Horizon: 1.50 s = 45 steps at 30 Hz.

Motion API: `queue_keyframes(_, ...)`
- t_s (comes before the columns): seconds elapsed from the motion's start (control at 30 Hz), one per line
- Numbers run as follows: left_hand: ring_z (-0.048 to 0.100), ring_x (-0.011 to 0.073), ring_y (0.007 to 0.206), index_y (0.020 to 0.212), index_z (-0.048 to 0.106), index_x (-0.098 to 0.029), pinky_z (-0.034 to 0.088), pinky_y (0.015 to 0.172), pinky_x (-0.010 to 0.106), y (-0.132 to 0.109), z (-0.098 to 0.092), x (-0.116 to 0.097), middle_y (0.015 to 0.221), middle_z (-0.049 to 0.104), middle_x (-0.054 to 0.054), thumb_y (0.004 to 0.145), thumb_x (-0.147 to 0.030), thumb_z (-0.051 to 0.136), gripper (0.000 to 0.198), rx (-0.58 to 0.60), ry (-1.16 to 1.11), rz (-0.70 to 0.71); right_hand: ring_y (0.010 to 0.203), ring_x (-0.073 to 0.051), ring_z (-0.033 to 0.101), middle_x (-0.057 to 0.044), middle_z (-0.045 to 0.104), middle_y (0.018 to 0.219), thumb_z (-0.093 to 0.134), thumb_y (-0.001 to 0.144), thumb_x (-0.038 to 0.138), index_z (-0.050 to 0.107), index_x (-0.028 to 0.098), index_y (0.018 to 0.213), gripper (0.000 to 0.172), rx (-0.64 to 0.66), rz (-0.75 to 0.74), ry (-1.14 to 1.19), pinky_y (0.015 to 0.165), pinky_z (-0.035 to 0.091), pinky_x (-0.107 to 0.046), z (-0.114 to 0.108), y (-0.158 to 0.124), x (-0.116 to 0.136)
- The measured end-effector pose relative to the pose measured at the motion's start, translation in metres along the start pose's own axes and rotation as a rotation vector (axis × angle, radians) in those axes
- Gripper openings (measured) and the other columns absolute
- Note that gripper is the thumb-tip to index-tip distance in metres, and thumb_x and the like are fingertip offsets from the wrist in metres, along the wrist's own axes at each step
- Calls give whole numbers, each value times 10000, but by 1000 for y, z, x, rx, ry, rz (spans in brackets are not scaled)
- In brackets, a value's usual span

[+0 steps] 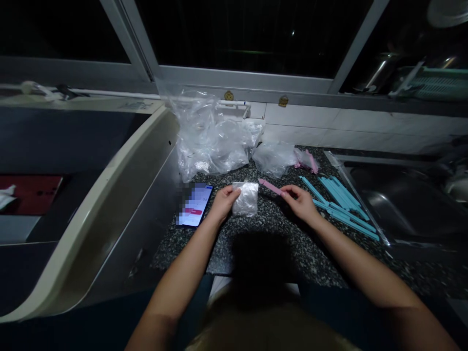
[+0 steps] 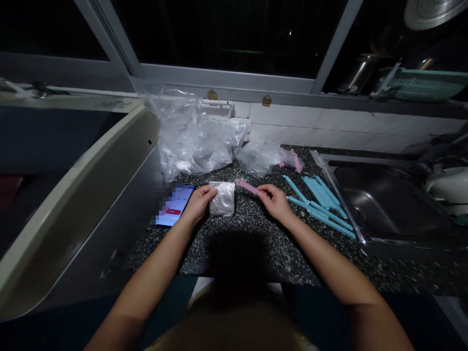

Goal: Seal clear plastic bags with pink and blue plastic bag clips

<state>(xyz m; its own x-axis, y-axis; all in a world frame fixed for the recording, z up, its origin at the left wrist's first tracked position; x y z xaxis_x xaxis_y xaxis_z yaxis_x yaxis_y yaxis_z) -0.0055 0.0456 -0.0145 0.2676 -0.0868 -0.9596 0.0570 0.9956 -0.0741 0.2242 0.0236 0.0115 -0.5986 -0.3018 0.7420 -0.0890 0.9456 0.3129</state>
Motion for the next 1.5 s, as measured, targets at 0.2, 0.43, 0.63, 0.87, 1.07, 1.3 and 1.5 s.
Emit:
queue_keyframes(0.2, 463, 86, 511, 689, 645, -115, 336, 520, 203, -7, 12, 2, 564, 593, -23, 520, -354, 717, 301, 71, 63, -45, 685, -153, 581, -34, 674, 781, 587, 702, 382, 657, 170, 815, 250, 101, 46, 311, 652, 454, -281, 17, 4, 29)
queue_keyframes(0.43, 488, 103, 582, 730, 640, -120, 366, 591, 220, -11, 17, -1, 614, 595, -22, 536, -367, 715, 323, 173, 106, -45, 710, -171, 615, -41, 696, 774, 617, 681, 372, 685, 176, 785, 233, 91, 52, 354, 693, 475, -311, 35, 8, 22)
queue_keyframes(0.63, 531, 130, 674, 792, 651, -119, 388, 695, 248, -13, 16, -6, 698, 631, 2, 531, -344, 735, 354, 278, 137, -30, 752, -185, 632, -50, 706, 795, 607, 686, 359, 688, 176, 778, 221, 103, 56, 339, 735, 478, -332, 38, 6, 16)
queue_keyframes(0.87, 515, 116, 601, 722, 655, -109, 377, 629, 239, -11, 12, -4, 637, 620, 3, 533, -413, 733, 366, 178, 86, -20, 700, -171, 622, -46, 699, 768, 606, 683, 394, 678, 171, 780, 253, 97, 99, 334, 684, 480, -310, 36, 4, 19)
queue_keyframes(1.07, 498, 95, 508, 663, 604, -121, 357, 541, 219, -8, 2, -10, 560, 586, -21, 472, -403, 762, 376, 32, -121, -79, 599, -140, 576, -27, 658, 665, 570, 714, 450, 653, 170, 753, 294, -25, 151, 365, 615, 468, -282, 15, 6, 9)
queue_keyframes(1.3, 503, 100, 479, 651, 595, -118, 357, 513, 218, -8, 3, -11, 538, 590, -12, 442, -384, 775, 383, 29, -167, -126, 590, -134, 558, -18, 642, 650, 577, 709, 419, 641, 171, 727, 257, -86, 110, 286, 581, 451, -267, 8, 7, 2)
queue_keyframes(1.5, 491, 93, 516, 642, 614, -117, 343, 535, 213, -9, 8, -5, 567, 586, -16, 464, -392, 765, 361, 54, -110, -112, 649, -138, 555, -34, 633, 755, 539, 779, 333, 641, 190, 808, 178, -127, -201, 3, 583, 447, -269, 17, -7, 29)
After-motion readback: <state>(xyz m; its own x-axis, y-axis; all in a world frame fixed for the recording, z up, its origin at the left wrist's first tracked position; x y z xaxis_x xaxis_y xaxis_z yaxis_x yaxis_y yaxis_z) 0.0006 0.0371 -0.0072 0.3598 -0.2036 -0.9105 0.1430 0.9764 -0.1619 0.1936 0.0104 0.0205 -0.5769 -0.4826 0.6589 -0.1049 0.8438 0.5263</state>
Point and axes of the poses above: each hand's wrist, its own y-axis towards the middle knuckle, its own z-axis out of the palm, x = y × z, the point moved 3 cm from there along y, towards the middle knuckle
